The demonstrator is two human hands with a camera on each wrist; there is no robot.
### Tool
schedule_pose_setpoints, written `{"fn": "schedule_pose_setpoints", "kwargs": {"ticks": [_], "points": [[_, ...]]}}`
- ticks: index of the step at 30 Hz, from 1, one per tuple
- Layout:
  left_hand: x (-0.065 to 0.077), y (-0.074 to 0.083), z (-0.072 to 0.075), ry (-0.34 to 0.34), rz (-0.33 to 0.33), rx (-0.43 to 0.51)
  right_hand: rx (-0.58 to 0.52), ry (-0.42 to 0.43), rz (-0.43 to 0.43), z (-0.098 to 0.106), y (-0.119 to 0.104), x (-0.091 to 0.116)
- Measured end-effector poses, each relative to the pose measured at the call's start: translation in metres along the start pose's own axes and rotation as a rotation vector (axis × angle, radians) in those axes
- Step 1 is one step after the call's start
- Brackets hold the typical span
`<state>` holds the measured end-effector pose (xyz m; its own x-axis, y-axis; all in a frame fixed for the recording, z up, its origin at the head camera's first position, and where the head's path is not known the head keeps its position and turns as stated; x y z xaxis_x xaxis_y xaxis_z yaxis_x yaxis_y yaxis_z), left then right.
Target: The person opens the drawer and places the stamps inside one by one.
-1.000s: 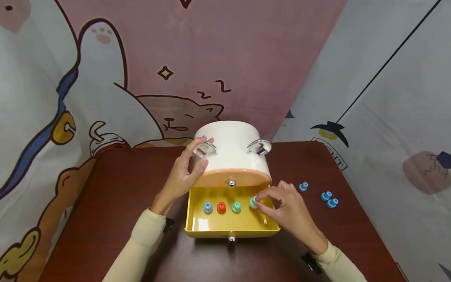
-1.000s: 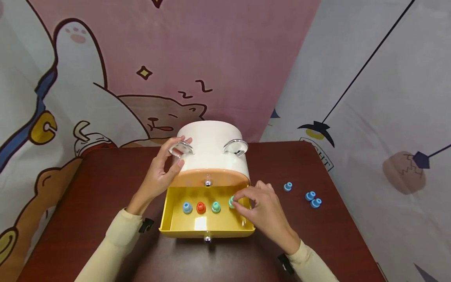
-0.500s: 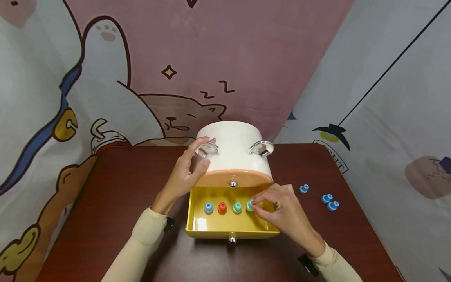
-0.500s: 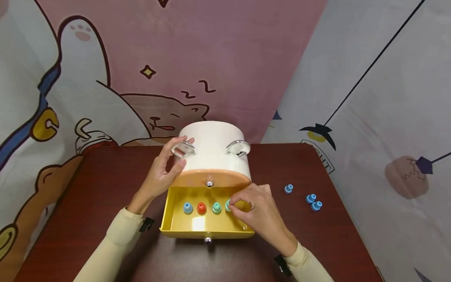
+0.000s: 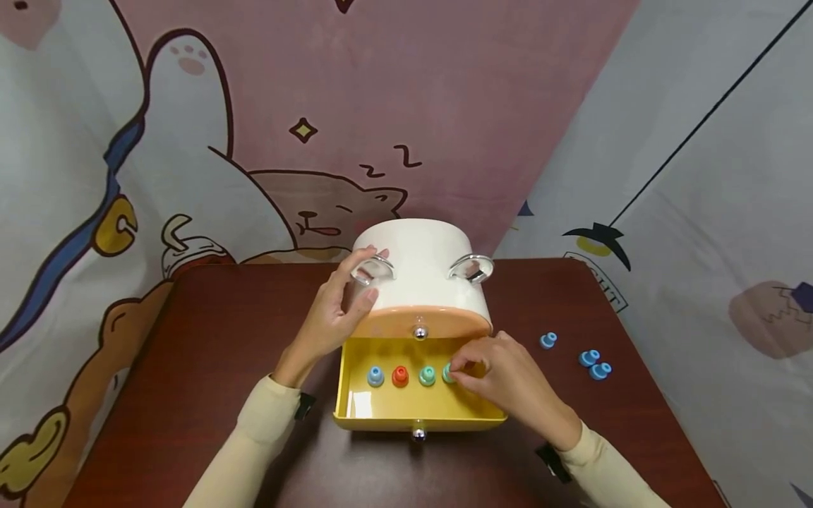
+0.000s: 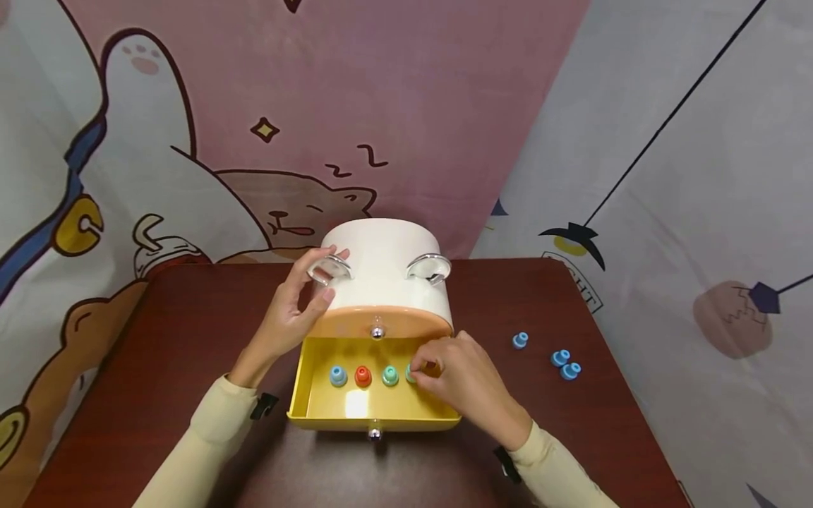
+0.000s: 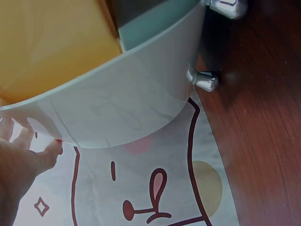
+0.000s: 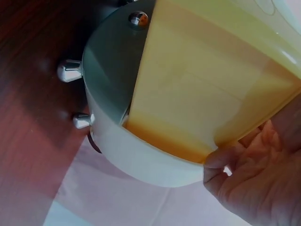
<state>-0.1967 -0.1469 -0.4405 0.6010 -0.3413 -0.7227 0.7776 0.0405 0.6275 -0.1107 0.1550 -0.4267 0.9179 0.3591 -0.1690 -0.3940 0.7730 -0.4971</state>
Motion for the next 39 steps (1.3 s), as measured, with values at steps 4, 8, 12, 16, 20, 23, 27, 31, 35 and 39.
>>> {"fn": "schedule_pose_setpoints", "kwargs": {"ticks": [4, 8, 12, 16, 20, 23, 27, 31, 35, 39], "points": [[-0.001, 0.000, -0.002, 0.001, -0.004, 0.003, 0.048, -0.008, 0.019, 0.001, -0.001, 0.001], [0.000, 0.002, -0.002, 0.015, -0.003, 0.002, 0.087, -0.025, 0.009, 0.000, -0.003, 0.000], [0.000, 0.003, -0.001, 0.017, 0.002, 0.005, 0.085, -0.020, -0.011, 0.000, -0.006, 0.003], [0.000, 0.002, -0.001, 0.011, 0.003, 0.009, 0.034, 0.057, 0.008, 0.001, -0.007, 0.012], [0.001, 0.000, -0.001, 0.006, 0.006, 0.003, -0.011, 0.162, 0.003, 0.000, -0.008, 0.022], [0.001, 0.000, -0.001, 0.007, 0.002, -0.005, -0.033, 0.221, -0.048, -0.001, -0.011, 0.029], [0.001, 0.000, -0.001, 0.009, -0.002, -0.010, -0.070, 0.279, -0.132, -0.003, -0.015, 0.040], [0.002, 0.000, -0.001, 0.011, -0.001, -0.010, -0.149, 0.333, -0.182, -0.005, -0.019, 0.051], [0.002, 0.000, -0.001, 0.014, -0.008, 0.000, -0.259, 0.451, -0.139, -0.010, -0.024, 0.060], [-0.002, -0.001, -0.002, 0.023, -0.024, 0.007, -0.364, 0.586, -0.032, -0.019, -0.031, 0.066]]}}
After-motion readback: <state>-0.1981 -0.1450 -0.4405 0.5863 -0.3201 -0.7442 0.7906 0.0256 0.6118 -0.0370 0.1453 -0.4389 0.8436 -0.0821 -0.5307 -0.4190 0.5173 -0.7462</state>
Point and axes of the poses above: each hand's wrist, its own x-axis away from the middle knuckle, its own z-axis out of the back of the hand, y = z × x, the point moved 1 cm from there along -x, towards the middle knuckle, and after that the axes turned 9 degrees about -z, right-handed, at the moved point
